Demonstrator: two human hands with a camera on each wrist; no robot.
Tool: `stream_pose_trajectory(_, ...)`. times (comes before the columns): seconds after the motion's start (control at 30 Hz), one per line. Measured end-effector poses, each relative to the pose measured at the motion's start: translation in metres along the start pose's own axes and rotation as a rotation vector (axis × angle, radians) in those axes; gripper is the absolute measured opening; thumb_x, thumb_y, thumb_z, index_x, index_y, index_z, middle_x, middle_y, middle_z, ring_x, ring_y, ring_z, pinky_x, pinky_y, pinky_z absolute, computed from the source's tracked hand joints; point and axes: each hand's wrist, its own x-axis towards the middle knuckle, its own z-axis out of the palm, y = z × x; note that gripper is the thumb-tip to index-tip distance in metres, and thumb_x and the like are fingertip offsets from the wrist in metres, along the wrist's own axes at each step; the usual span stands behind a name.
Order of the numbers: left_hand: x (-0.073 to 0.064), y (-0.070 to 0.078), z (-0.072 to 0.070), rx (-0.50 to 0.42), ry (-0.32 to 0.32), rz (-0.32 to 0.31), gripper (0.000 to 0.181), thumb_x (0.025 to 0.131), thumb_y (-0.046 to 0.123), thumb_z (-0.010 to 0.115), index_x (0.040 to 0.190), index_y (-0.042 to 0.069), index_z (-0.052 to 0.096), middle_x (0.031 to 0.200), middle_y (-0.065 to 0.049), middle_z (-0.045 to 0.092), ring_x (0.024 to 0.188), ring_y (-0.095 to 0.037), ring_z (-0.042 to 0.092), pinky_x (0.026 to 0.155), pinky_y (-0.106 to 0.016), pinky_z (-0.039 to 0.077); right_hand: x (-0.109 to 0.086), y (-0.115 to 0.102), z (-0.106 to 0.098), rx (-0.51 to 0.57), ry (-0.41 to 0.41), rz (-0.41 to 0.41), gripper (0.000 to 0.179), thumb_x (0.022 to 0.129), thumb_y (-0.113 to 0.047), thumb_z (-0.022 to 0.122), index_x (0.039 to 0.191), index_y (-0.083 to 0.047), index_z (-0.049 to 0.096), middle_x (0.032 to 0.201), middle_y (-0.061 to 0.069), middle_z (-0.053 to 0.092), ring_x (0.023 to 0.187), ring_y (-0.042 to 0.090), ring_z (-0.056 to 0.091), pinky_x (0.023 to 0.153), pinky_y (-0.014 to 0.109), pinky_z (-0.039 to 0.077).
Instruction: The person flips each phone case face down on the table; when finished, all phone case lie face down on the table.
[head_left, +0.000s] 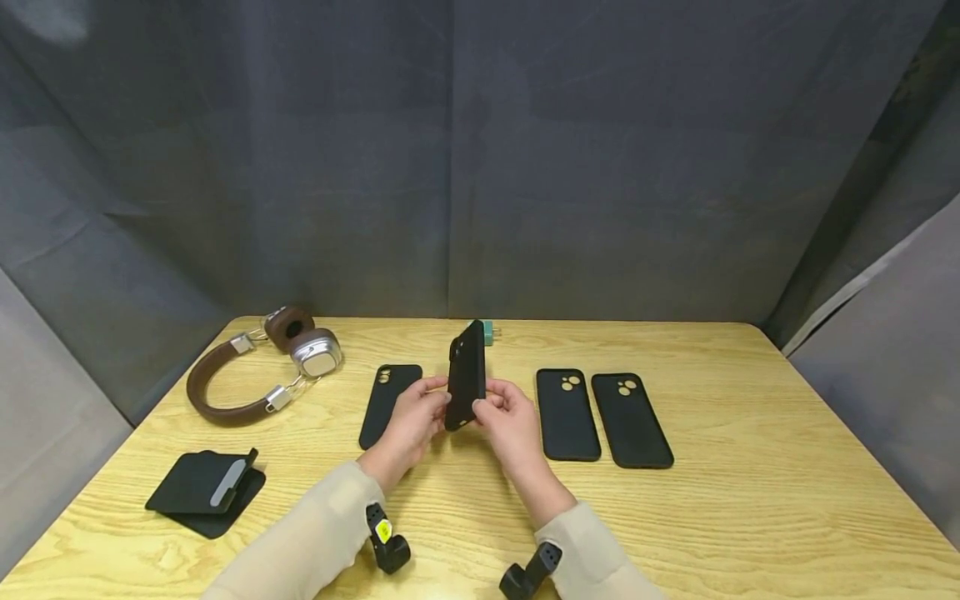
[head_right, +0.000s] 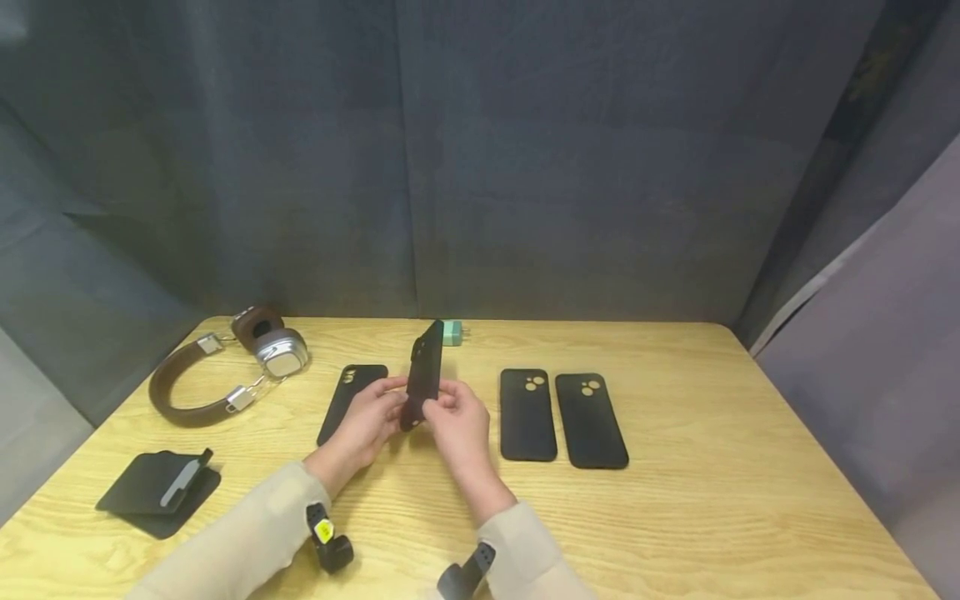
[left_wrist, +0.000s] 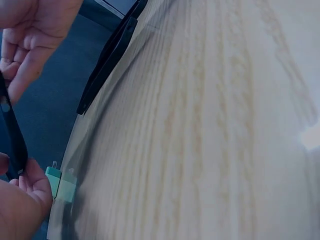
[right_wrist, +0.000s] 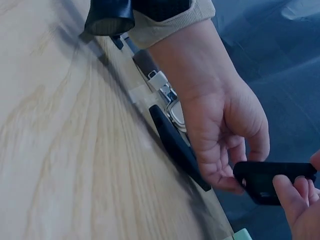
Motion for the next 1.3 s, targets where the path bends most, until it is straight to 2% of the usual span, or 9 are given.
stream_pose_trajectory(0.2, -0.001, 0.0, -0.004, -0.016, 0.038, 0.035, 0.037, 0.087, 0.002, 0.053, 0.124, 0.001, 0.05, 0.08, 0.0, 0.054, 0.066, -0.01, 0.049, 0.06, -0.022, 0.04, 0.0, 0.005, -0.006, -0.014, -0.022, 0.033, 0.038, 0.082, 0.001, 0.053, 0.119, 0.008, 0.054, 0.078, 0.005, 0.054, 0.064, 0.012, 0.059, 0.067, 0.027, 0.055)
stream_pose_trajectory(0.4, -0.001, 0.001, -0.006, 0.003, 0.049, 0.055, 0.037, 0.087, 0.0, 0.055, 0.124, 0.002, 0.051, 0.086, -0.002, 0.054, 0.068, -0.01, 0.053, 0.061, -0.023, 0.044, -0.001, 0.009, -0.012, -0.088, -0.029, 0.053, 0.046, 0.083, -0.001, 0.054, 0.129, 0.005, 0.05, 0.079, 0.005, 0.053, 0.066, 0.011, 0.058, 0.067, 0.028, 0.055)
stream_pose_trajectory(0.63, -0.003, 0.0, -0.008, 0.12, 0.068, 0.08, 0.038, 0.086, 0.0, 0.058, 0.124, 0.0, 0.054, 0.099, -0.008, 0.051, 0.081, -0.013, 0.05, 0.066, -0.023, 0.044, 0.001, 0.014, -0.019, -0.17, -0.064, 0.089, 0.053, 0.084, -0.002, 0.057, 0.136, -0.001, 0.045, 0.075, 0.005, 0.056, 0.061, 0.011, 0.059, 0.065, 0.031, 0.055)
stream_pose_trajectory(0.9, -0.006, -0.005, -0.009, 0.238, 0.031, 0.067, 0.043, 0.086, 0.0, 0.058, 0.128, -0.002, 0.051, 0.116, -0.018, 0.05, 0.106, -0.025, 0.048, 0.082, -0.029, 0.047, 0.004, 0.023, -0.022, -0.242, -0.101, 0.158, 0.057, 0.081, -0.003, 0.062, 0.135, -0.001, 0.044, 0.076, 0.008, 0.058, 0.059, 0.015, 0.06, 0.064, 0.033, 0.055)
stream_pose_trajectory(1.17, -0.008, -0.006, -0.006, 0.36, 0.024, 0.066, 0.043, 0.084, -0.005, 0.057, 0.126, -0.008, 0.05, 0.116, -0.022, 0.051, 0.109, -0.031, 0.049, 0.086, -0.035, 0.047, 0.006, 0.031, -0.023, -0.29, -0.11, 0.177, 0.057, 0.08, -0.001, 0.063, 0.134, 0.001, 0.044, 0.072, 0.007, 0.057, 0.059, 0.013, 0.058, 0.063, 0.029, 0.054)
stream_pose_trajectory(1.3, -0.008, -0.004, -0.004, 0.433, 0.012, 0.044, 0.045, 0.084, -0.004, 0.058, 0.129, -0.008, 0.048, 0.12, -0.022, 0.051, 0.112, -0.033, 0.048, 0.089, -0.038, 0.046, 0.007, 0.035, -0.024, -0.31, -0.122, 0.187, 0.057, 0.08, -0.002, 0.063, 0.133, 0.003, 0.044, 0.068, 0.007, 0.058, 0.059, 0.013, 0.059, 0.06, 0.028, 0.054)
